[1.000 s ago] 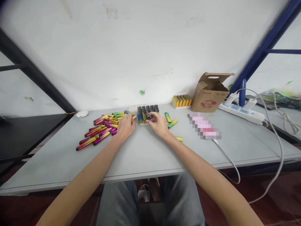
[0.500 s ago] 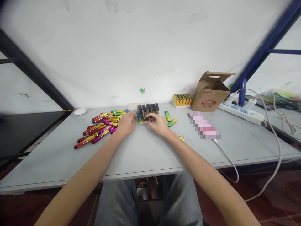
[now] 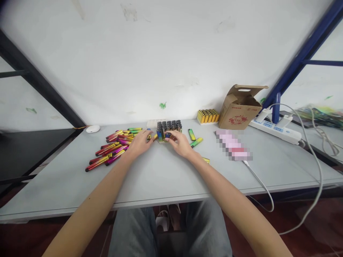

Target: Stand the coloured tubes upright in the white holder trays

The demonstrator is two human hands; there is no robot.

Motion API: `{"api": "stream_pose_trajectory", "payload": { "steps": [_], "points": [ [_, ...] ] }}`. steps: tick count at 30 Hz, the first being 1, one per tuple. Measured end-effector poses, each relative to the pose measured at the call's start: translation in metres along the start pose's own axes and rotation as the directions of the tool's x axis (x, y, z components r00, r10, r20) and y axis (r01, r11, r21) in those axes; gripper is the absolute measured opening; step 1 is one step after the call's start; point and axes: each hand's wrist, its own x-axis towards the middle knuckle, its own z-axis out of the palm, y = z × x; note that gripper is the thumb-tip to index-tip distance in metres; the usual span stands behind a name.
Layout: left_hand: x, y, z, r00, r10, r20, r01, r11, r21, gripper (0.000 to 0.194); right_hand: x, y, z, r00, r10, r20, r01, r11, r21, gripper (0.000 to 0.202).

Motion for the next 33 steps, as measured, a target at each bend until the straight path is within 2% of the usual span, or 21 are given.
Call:
{"api": "stream_pose_trajectory", "payload": {
  "steps": [5, 9, 13, 16, 19, 22, 25, 28, 31, 33],
  "points": [
    [0.0, -0.013, -0.015, 0.998, -0.01, 0.061, 0.016, 0.994, -0.106, 0.031, 0.002, -0.003, 0.001, 0.997, 0.071, -0.043, -0.071, 0.997, 0.006, 0.031],
    [0.0, -0.014, -0.023, 0.991, -0.125, 0.041, 0.129, 0.987, -0.093, 0.03, 0.003, -0.004, -0.001, 0.997, 0.072, -0.041, -0.075, 0.995, -0.073, 0.029],
    [0.0, -0.012, -0.019, 0.987, -0.157, -0.025, 0.157, 0.988, 0.006, 0.03, 0.002, -0.002, -0.001, 0.999, 0.03, -0.024, -0.034, 0.985, -0.171, 0.036],
    [0.0, -0.011, -0.012, 0.991, -0.129, 0.023, 0.127, 0.988, 0.093, 0.029, 0.0, 0.0, 0.001, 0.998, 0.045, -0.037, -0.051, 0.982, -0.182, 0.046],
    [0.0, -0.009, -0.008, 0.99, -0.136, 0.038, 0.131, 0.984, 0.119, 0.028, -0.002, 0.001, 0.003, 0.996, 0.066, -0.061, -0.078, 0.972, -0.223, 0.036],
    [-0.001, -0.005, -0.008, 0.982, -0.19, -0.007, 0.19, 0.978, 0.081, 0.033, -0.003, 0.002, 0.005, 0.997, 0.002, -0.076, -0.024, 0.958, -0.286, 0.026],
    [-0.001, -0.001, -0.008, 0.968, -0.246, -0.055, 0.245, 0.969, -0.019, 0.041, -0.002, 0.001, 0.006, 0.983, -0.147, -0.111, 0.09, 0.908, -0.408, 0.024],
    [0.001, 0.0, -0.005, 0.943, -0.318, -0.102, 0.294, 0.935, -0.196, 0.038, 0.0, -0.002, 0.006, 0.951, -0.277, -0.136, 0.148, 0.798, -0.585, 0.027],
    [0.006, -0.001, -0.002, 0.883, -0.449, -0.136, 0.32, 0.788, -0.526, 0.03, 0.001, -0.005, 0.005, 0.942, -0.323, -0.096, 0.172, 0.707, -0.686, 0.034],
    [0.01, -0.001, -0.003, 0.846, -0.511, -0.154, 0.263, 0.65, -0.713, 0.032, 0.001, -0.006, 0.004, 0.953, -0.302, -0.035, 0.197, 0.7, -0.687, 0.042]
  ]
}}
